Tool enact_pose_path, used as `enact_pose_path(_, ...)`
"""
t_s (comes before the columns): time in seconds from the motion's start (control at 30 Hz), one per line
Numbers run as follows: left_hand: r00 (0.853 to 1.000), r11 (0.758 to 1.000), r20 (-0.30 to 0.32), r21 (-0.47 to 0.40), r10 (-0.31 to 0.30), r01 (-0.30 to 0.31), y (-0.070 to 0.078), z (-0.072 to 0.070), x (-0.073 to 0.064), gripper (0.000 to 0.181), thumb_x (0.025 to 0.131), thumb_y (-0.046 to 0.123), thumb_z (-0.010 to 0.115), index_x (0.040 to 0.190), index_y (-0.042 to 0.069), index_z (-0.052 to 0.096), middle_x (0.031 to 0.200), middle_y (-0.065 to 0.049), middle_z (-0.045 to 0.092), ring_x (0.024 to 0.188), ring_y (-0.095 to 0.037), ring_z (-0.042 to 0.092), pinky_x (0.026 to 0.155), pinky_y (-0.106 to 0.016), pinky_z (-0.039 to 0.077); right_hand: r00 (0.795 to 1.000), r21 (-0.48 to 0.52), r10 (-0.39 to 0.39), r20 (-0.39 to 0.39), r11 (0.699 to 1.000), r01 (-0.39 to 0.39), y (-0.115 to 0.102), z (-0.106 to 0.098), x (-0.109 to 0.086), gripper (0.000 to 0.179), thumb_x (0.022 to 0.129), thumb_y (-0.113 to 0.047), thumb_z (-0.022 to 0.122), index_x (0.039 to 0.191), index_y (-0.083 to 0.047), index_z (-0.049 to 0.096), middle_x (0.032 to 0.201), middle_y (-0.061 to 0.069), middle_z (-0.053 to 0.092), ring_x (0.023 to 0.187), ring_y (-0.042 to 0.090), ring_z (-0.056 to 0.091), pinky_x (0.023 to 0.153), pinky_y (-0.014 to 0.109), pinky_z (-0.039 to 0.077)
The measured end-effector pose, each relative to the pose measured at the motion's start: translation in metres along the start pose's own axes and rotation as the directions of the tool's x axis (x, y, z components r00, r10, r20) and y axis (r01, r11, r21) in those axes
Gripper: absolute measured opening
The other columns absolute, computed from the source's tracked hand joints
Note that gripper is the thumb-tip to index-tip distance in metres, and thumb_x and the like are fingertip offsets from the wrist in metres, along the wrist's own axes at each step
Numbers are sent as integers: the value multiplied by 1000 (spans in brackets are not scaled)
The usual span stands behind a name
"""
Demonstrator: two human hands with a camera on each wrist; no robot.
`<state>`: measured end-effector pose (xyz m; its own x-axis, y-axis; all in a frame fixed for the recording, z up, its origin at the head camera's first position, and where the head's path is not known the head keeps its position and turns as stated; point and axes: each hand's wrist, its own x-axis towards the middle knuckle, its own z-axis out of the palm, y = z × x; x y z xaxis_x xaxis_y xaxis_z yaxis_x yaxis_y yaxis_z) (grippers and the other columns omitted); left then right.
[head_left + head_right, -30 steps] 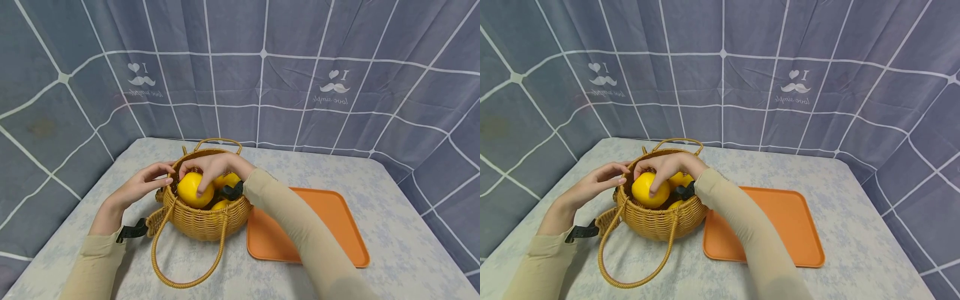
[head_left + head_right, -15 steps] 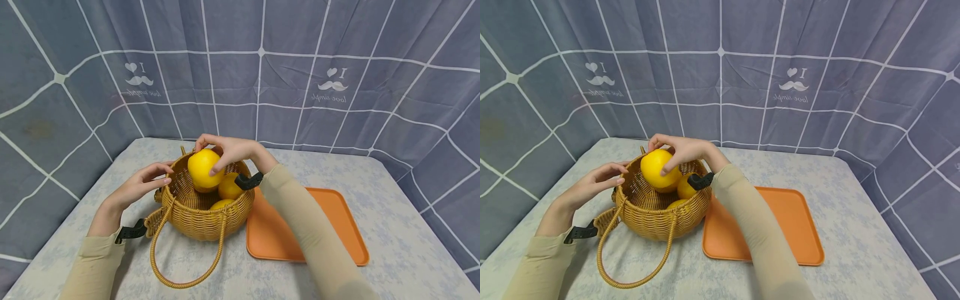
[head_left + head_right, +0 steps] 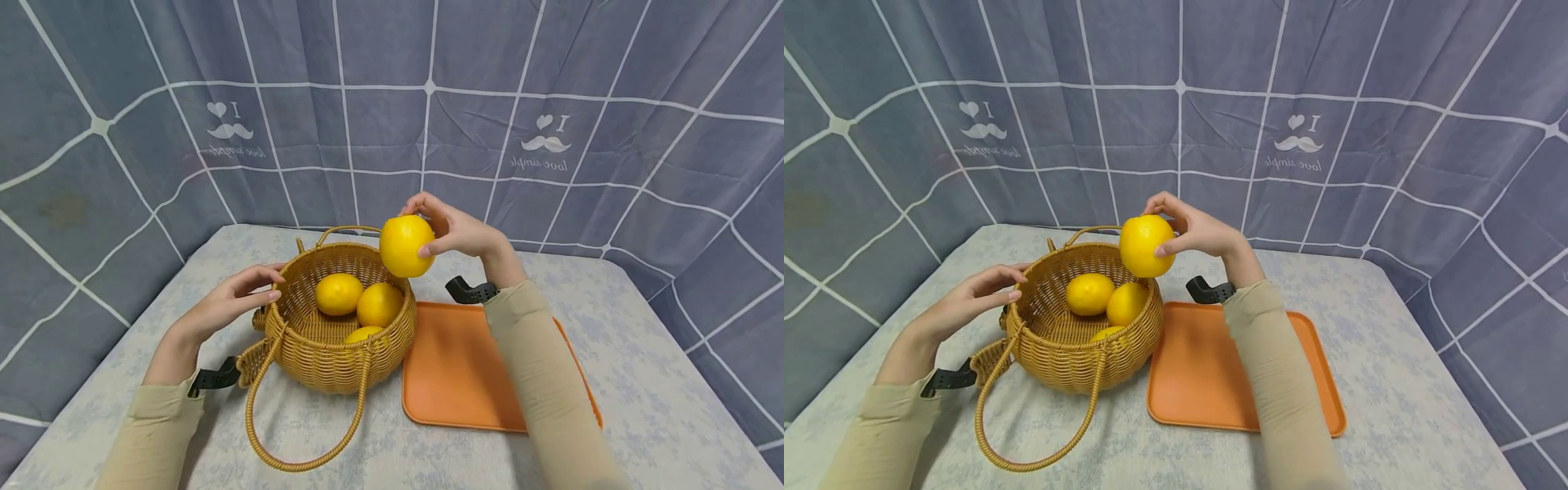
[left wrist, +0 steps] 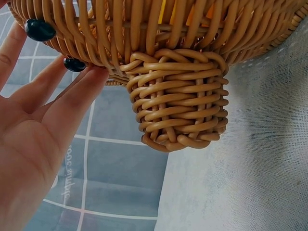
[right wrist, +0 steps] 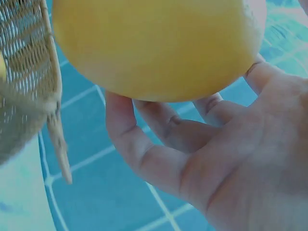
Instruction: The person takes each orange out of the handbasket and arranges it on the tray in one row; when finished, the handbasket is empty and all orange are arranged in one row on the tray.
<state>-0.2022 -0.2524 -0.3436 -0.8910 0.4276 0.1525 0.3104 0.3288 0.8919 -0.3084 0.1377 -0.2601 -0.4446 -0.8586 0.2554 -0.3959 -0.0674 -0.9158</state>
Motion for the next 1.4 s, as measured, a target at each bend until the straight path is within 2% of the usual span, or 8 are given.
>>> enact_pose_path(0.13,1000,1000,-1,6,-1,1,-1,0,0,27,97,17,55,116,-1,50,148,-16,30,135,-38,26,93,-18,37,999,16,-34,-42,999,34,13,-8,-25,53,78,-11,74,119,-13,41,124,14,40,103,29,51,80,39,50)
enact_pose_path(0.27,1000,1000,-2,12,-8,8,0,-1,-1,26,97,17,55,116,0,50,148,-14,30,135,-37,27,96,-24,35,995,49,-47,-84,997,51,30,-10,-49,50,81,-11,73,119,-16,41,124,11,40,105,25,51,80,36,50)
enact_pose_path(0.37,1000,1000,-4,19,-12,12,0,-1,-1,26,96,17,55,116,0,50,148,-14,30,135,-37,27,97,-28,35,991,69,-14,-133,997,23,44,-8,-63,49,81,-12,73,118,-17,41,123,11,39,106,24,50,81,36,50)
enact_pose_path(0.5,1000,1000,-5,20,-11,11,1,-1,-1,26,96,17,55,116,0,50,148,-14,30,135,-37,26,96,-25,35,979,60,64,-194,997,-54,63,0,-73,49,81,-6,70,118,-13,40,120,13,38,102,25,51,80,36,50)
enact_pose_path(0.8,1000,1000,-2,8,1,-1,1,0,-1,27,96,16,55,116,-2,49,147,-16,30,135,-38,26,93,-18,36,953,106,188,-237,980,-167,100,14,-81,48,79,2,66,117,-8,38,118,14,38,99,26,52,81,34,49)
enact_pose_path(0.93,1000,1000,-3,7,1,-1,1,0,-1,27,96,16,55,116,-2,49,147,-16,30,135,-39,25,93,-17,36,949,108,211,-234,976,-191,109,18,-81,49,79,1,66,118,-3,37,118,16,37,98,29,52,80,35,49)
enact_pose_path(1.17,1000,1000,-3,10,-4,4,1,0,-1,27,97,17,55,116,-2,50,147,-17,30,135,-38,25,93,-17,35,928,74,266,-262,964,-256,122,21,-82,50,79,1,66,119,1,37,116,15,40,99,30,51,82,34,46)
enact_pose_path(1.4,1000,1000,-10,11,-10,10,0,0,0,28,97,17,55,117,-1,50,147,-17,30,135,-38,26,93,-17,36,928,42,265,-262,964,-263,130,19,-82,52,78,0,69,120,1,38,117,16,42,102,32,50,85,36,45)
